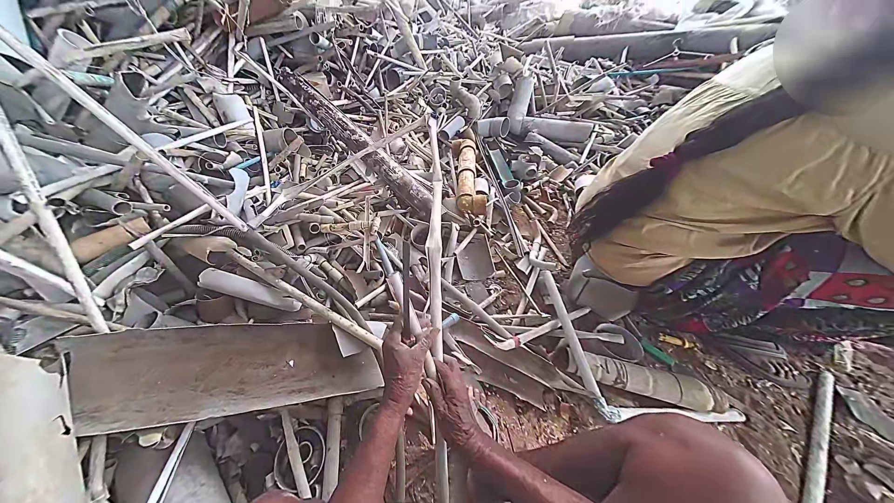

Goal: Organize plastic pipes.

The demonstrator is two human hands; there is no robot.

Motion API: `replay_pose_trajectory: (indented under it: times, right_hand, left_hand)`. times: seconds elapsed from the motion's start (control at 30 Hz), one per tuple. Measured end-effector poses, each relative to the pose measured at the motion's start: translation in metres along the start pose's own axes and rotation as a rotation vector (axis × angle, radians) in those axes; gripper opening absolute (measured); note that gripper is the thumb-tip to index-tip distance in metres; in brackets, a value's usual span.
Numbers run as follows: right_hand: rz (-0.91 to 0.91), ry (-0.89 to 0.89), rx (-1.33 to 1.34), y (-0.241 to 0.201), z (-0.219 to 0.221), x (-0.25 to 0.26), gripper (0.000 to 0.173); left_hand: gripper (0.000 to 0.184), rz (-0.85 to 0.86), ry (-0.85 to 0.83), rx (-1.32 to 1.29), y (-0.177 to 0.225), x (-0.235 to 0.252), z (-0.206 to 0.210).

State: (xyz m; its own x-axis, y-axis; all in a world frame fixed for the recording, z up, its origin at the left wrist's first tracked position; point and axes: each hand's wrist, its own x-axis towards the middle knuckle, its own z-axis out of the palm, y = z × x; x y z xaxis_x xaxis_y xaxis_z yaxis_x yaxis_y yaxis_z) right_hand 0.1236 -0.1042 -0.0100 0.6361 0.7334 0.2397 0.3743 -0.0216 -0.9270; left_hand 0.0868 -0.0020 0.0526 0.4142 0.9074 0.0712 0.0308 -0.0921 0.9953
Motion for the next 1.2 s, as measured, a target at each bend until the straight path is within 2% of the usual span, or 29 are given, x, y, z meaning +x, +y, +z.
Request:
replay_pose_trajectory:
  times: [0.1,0.17,0.23,0.27,0.37,0.47,0.53,0.57,0.6,0.7,0.8,0.87,0.9,1.0,1.07,1.13,1.2]
  right_hand:
    - [-0.027,-0.012,-0.030,0.007,-0.009,-0.010,0.038]
    - [-0.022,-0.035,-0.049,0.004,-0.016,-0.017,0.039]
    - [-0.044,-0.030,-0.081,0.003,-0.018,-0.026,0.038]
    - [-0.056,-0.031,-0.096,0.002,-0.020,-0.029,0.038]
    - [-0.022,-0.114,-0.121,-0.013,-0.031,-0.036,0.037]
    - [-0.042,-0.288,-0.087,-0.016,-0.056,-0.041,0.035]
    - [-0.157,-0.345,-0.041,-0.005,-0.080,-0.035,0.054]
    - [-0.167,-0.306,-0.011,-0.005,-0.094,-0.027,0.064]
    - [-0.114,-0.238,0.030,-0.011,-0.108,-0.013,0.065]
    - [0.188,-0.003,0.104,-0.041,-0.139,0.056,0.046]
    - [0.392,0.021,0.259,-0.089,-0.153,0.148,0.053]
    - [0.447,-0.043,0.326,-0.123,-0.154,0.204,0.062]
    - [0.442,-0.101,0.311,-0.139,-0.153,0.228,0.066]
    - [0.398,-0.250,0.125,-0.186,-0.137,0.271,0.065]
    - [0.330,-0.275,-0.080,-0.206,-0.124,0.285,0.058]
    - [0.182,-0.160,-0.501,-0.203,-0.119,0.296,0.058]
    - [0.143,-0.072,-0.856,-0.184,-0.123,0.299,0.076]
  left_hand:
    - [0.055,-0.076,-0.112,-0.173,-0.002,-0.008,-0.001]
    - [0.047,-0.131,-0.195,-0.249,-0.005,-0.009,-0.006]
    - [0.026,-0.156,-0.305,-0.337,-0.008,-0.009,-0.013]
    - [0.022,-0.158,-0.373,-0.356,-0.008,-0.008,-0.015]
    - [0.021,-0.170,-0.513,-0.389,-0.007,-0.009,-0.019]
    - [0.021,-0.179,-0.616,-0.407,-0.003,-0.014,-0.016]
    - [0.020,-0.141,-0.669,-0.406,0.005,-0.019,-0.013]
    - [0.020,-0.101,-0.691,-0.388,0.011,-0.023,-0.013]
    - [0.021,-0.059,-0.707,-0.373,0.017,-0.029,-0.012]
    - [0.024,-0.002,-0.775,-0.354,0.034,-0.052,-0.014]
    - [0.019,0.073,-0.850,-0.350,0.036,-0.076,-0.014]
    - [0.016,0.138,-0.849,-0.276,0.037,-0.091,-0.014]
    - [0.021,0.158,-0.848,-0.220,0.039,-0.097,-0.014]
    - [0.023,0.232,-0.860,-0.060,0.039,-0.116,-0.011]
    - [0.021,0.288,-0.859,0.023,0.034,-0.125,-0.010]
    - [0.020,0.344,-0.848,0.045,0.027,-0.134,-0.007]
    - [0.024,0.403,-0.865,0.001,0.024,-0.139,-0.006]
